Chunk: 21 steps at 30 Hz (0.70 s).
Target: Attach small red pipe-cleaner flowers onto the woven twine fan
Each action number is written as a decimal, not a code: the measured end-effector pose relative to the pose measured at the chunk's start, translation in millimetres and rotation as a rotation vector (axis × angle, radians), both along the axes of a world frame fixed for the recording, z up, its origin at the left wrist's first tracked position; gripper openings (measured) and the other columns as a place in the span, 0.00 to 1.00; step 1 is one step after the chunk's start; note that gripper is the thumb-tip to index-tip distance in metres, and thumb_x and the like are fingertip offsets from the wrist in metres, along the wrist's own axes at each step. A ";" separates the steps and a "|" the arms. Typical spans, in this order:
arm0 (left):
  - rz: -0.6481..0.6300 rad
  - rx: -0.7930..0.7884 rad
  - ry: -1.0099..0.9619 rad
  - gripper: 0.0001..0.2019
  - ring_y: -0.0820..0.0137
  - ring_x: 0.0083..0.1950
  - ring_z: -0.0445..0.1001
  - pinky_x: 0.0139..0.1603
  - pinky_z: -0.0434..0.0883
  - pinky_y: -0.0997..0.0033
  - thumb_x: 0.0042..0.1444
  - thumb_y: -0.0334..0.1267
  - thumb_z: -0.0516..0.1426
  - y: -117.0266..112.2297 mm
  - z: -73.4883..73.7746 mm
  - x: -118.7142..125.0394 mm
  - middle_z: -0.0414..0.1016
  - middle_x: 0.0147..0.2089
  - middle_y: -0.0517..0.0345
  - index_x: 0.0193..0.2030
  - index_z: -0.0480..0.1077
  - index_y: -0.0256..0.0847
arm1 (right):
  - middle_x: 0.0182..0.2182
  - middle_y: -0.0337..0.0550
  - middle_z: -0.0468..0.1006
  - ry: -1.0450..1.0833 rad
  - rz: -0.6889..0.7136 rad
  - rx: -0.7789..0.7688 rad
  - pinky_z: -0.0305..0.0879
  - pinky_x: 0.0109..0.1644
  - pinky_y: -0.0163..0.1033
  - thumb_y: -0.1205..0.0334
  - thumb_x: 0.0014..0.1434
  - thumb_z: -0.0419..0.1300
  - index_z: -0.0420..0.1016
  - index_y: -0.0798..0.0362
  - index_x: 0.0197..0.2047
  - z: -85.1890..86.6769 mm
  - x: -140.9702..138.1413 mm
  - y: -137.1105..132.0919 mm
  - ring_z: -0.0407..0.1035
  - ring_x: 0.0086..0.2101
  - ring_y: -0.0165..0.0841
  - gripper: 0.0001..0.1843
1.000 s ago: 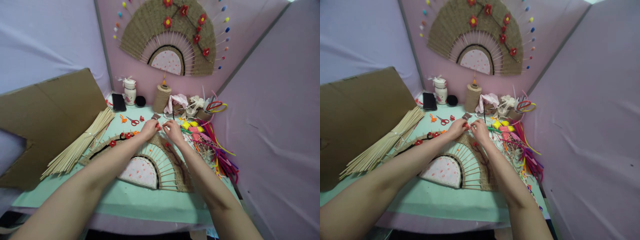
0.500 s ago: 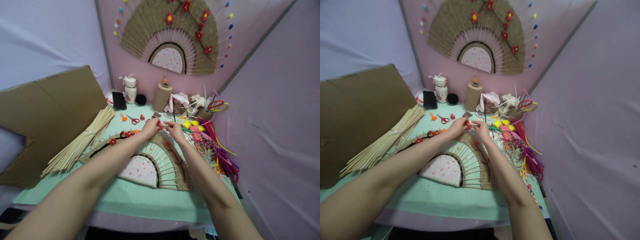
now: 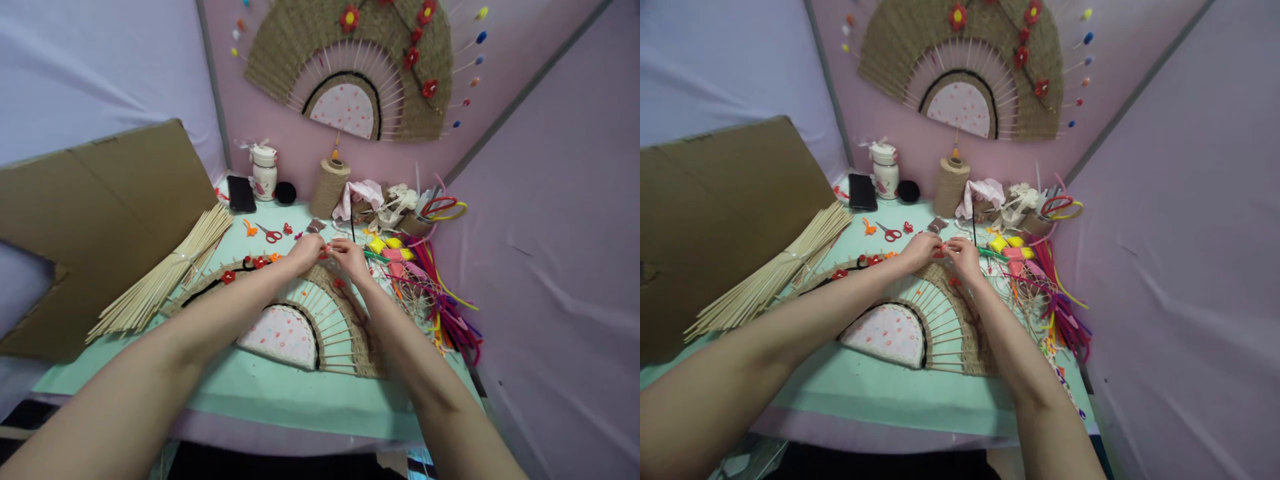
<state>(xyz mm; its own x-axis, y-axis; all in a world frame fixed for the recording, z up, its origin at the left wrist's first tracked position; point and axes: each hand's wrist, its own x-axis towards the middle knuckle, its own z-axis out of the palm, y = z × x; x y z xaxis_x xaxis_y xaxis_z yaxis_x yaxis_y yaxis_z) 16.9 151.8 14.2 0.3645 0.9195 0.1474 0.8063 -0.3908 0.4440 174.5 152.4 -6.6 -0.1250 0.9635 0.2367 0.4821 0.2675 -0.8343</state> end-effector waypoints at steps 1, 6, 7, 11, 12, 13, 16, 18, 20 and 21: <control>-0.004 0.000 0.004 0.11 0.65 0.43 0.74 0.46 0.67 0.71 0.56 0.34 0.54 0.2 -0.1 0.3 0.79 0.40 0.48 0.36 0.79 0.37 | 0.41 0.45 0.79 -0.016 0.004 0.012 0.68 0.48 0.39 0.64 0.50 0.65 0.80 0.51 0.33 0.6 -0.2 -1.1 0.73 0.40 0.35 0.05; 0.004 -0.003 0.022 0.11 0.63 0.40 0.74 0.45 0.67 0.68 0.55 0.34 0.55 1.4 0.0 -0.4 0.78 0.35 0.47 0.35 0.79 0.35 | 0.43 0.46 0.77 -0.091 0.042 0.095 0.61 0.58 0.44 0.66 0.51 0.63 0.78 0.51 0.30 2.0 -0.8 -4.1 0.69 0.47 0.39 0.02; 0.002 -0.002 0.026 0.11 0.63 0.40 0.74 0.45 0.67 0.68 0.54 0.34 0.55 1.7 -0.2 -0.9 0.78 0.35 0.47 0.34 0.79 0.35 | 0.44 0.47 0.77 -0.098 0.046 0.103 0.60 0.59 0.45 0.66 0.51 0.63 0.77 0.51 0.30 1.9 -1.0 -3.8 0.68 0.49 0.39 0.01; -0.018 0.011 0.033 0.11 0.62 0.43 0.74 0.47 0.67 0.67 0.54 0.33 0.54 2.2 -3.0 -2.6 0.77 0.38 0.47 0.36 0.79 0.36 | 0.44 0.49 0.76 -0.102 0.046 0.082 0.60 0.59 0.44 0.67 0.50 0.63 0.74 0.52 0.26 2.7 -1.5 -1.5 0.69 0.48 0.39 0.03; -0.023 0.015 0.032 0.12 0.62 0.44 0.74 0.48 0.68 0.67 0.54 0.33 0.54 2.2 -4.0 -2.8 0.77 0.39 0.47 0.36 0.79 0.36 | 0.43 0.49 0.77 -0.098 0.046 0.067 0.60 0.59 0.44 0.67 0.49 0.63 0.73 0.52 0.25 3.6 -1.6 -1.2 0.69 0.48 0.39 0.03; -0.028 0.017 0.029 0.12 0.63 0.44 0.74 0.48 0.68 0.67 0.54 0.32 0.54 2.2 -5.0 -2.8 0.77 0.39 0.47 0.36 0.79 0.36 | 0.43 0.49 0.77 -0.092 0.048 0.051 0.60 0.58 0.44 0.68 0.49 0.63 0.73 0.52 0.25 4.6 -1.5 -1.1 0.69 0.48 0.38 0.04; -0.034 0.015 0.015 0.11 0.63 0.45 0.74 0.49 0.68 0.67 0.53 0.32 0.54 2.6 -6.5 -2.0 0.76 0.39 0.48 0.36 0.79 0.36 | 0.42 0.46 0.78 -0.057 0.048 -0.007 0.60 0.59 0.44 0.68 0.47 0.64 0.73 0.52 0.23 7.3 -1.3 -1.4 0.70 0.48 0.38 0.05; -0.032 0.009 0.001 0.11 0.63 0.45 0.74 0.50 0.68 0.67 0.53 0.32 0.55 3.7 -5.8 -1.5 0.76 0.39 0.48 0.35 0.79 0.36 | 0.39 0.45 0.79 -0.014 0.041 -0.057 0.61 0.58 0.44 0.68 0.45 0.64 0.72 0.52 0.22 8.1 -0.5 -1.3 0.70 0.47 0.38 0.05; -0.011 0.002 -0.019 0.10 0.62 0.46 0.74 0.51 0.67 0.67 0.52 0.31 0.55 5.3 -4.0 -1.6 0.77 0.40 0.47 0.34 0.79 0.36 | 0.36 0.43 0.79 0.047 0.025 -0.122 0.65 0.52 0.42 0.67 0.44 0.64 0.72 0.52 0.21 8.7 1.6 -0.9 0.71 0.44 0.38 0.05; 0.011 -0.001 -0.032 0.09 0.62 0.47 0.74 0.51 0.67 0.67 0.51 0.30 0.55 6.2 -2.8 -2.0 0.77 0.40 0.47 0.34 0.78 0.36 | 0.35 0.43 0.79 0.086 0.014 -0.161 0.67 0.48 0.41 0.65 0.44 0.64 0.71 0.53 0.21 9.5 3.3 -0.6 0.72 0.41 0.37 0.06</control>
<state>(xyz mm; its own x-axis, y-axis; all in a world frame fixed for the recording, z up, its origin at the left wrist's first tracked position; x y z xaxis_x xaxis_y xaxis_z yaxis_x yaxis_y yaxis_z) 14.9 158.0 11.3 0.3491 0.9236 0.1582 0.7959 -0.3813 0.4702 177.8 151.8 2.8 -0.1247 0.9881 0.0903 0.4047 0.1338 -0.9046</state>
